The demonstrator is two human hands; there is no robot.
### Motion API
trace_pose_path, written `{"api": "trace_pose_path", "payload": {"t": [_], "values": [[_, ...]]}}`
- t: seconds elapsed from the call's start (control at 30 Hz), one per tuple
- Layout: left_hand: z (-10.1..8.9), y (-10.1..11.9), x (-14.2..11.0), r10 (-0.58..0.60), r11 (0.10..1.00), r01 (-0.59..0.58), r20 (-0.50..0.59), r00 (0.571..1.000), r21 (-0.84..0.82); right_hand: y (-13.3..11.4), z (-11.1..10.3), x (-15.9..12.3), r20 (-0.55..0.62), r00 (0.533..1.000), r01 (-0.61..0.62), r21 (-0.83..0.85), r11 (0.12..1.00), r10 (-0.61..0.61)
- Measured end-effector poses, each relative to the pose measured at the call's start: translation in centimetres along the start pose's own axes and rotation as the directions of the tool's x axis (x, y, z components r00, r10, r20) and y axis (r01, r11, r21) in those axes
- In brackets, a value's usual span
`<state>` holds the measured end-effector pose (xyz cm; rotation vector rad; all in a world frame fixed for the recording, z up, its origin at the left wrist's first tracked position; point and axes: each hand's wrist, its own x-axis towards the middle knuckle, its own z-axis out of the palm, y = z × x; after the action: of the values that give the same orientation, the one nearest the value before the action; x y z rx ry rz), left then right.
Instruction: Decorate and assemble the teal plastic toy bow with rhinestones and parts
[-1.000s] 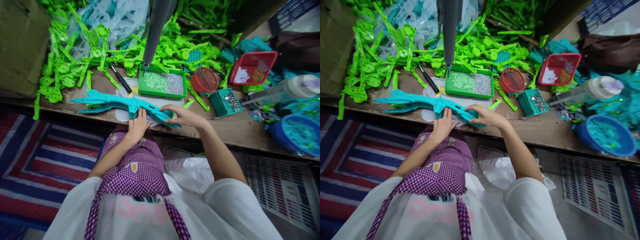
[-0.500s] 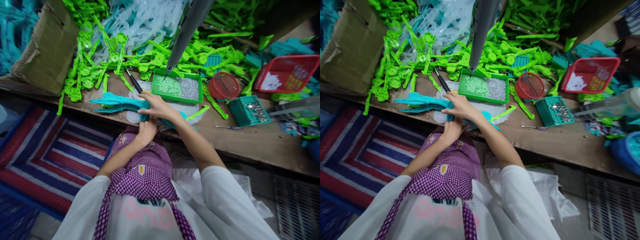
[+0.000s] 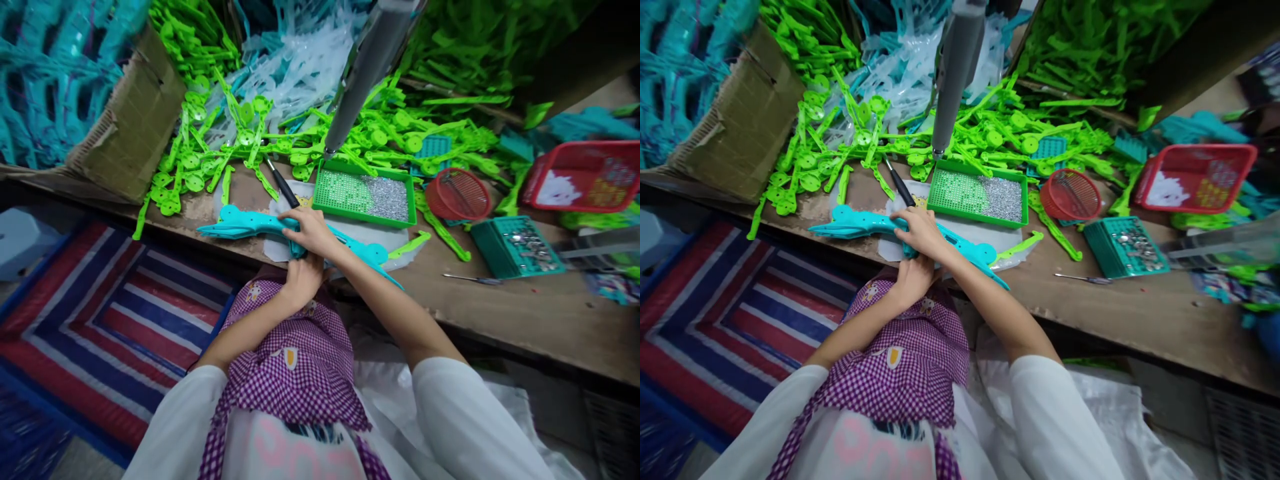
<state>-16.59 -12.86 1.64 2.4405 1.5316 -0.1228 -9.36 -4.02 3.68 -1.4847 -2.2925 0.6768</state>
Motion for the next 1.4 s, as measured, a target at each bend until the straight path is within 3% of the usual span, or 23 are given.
{"api": "trace_pose_path", "payload": {"t": [0.17,0.33,0.5,0.7,0.9,1.13,1.4], "values": [[0.1,-0.1,0.1,0.004,1.000,-0.004,0.009,1.000,-0.017,-0.1,0.5,0.1,-0.039,0.999,-0.002,0.014,1.000,0.003],[0.4,0.0,0.2,-0.004,1.000,0.003,-0.019,1.000,-0.011,0.2,0.1,0.5,0.083,0.996,0.012,-0.011,1.000,-0.011],[0.7,0.1,0.4,-0.024,0.999,0.026,-0.084,0.996,0.023,0.6,-0.4,1.2,0.128,0.992,-0.027,0.046,0.999,0.021],[1.0,0.2,0.3,-0.018,0.999,0.022,-0.081,0.997,0.047,0.6,0.0,1.3,0.055,0.998,-0.013,0.063,0.998,0.010],[1.0,0.2,0.4,-0.037,0.998,0.041,-0.075,0.996,0.047,0.2,-0.6,1.6,0.148,0.989,-0.038,0.055,0.998,0.030],[1.2,0.2,0.5,-0.047,0.997,0.051,-0.063,0.997,0.055,-0.3,-0.4,2.1,0.168,0.985,-0.021,-0.051,0.998,0.029],[0.9,0.3,0.8,-0.071,0.997,0.071,-0.041,0.997,-0.011,0.9,-0.7,3.0,0.257,0.966,-0.041,0.012,0.999,0.037]]}}
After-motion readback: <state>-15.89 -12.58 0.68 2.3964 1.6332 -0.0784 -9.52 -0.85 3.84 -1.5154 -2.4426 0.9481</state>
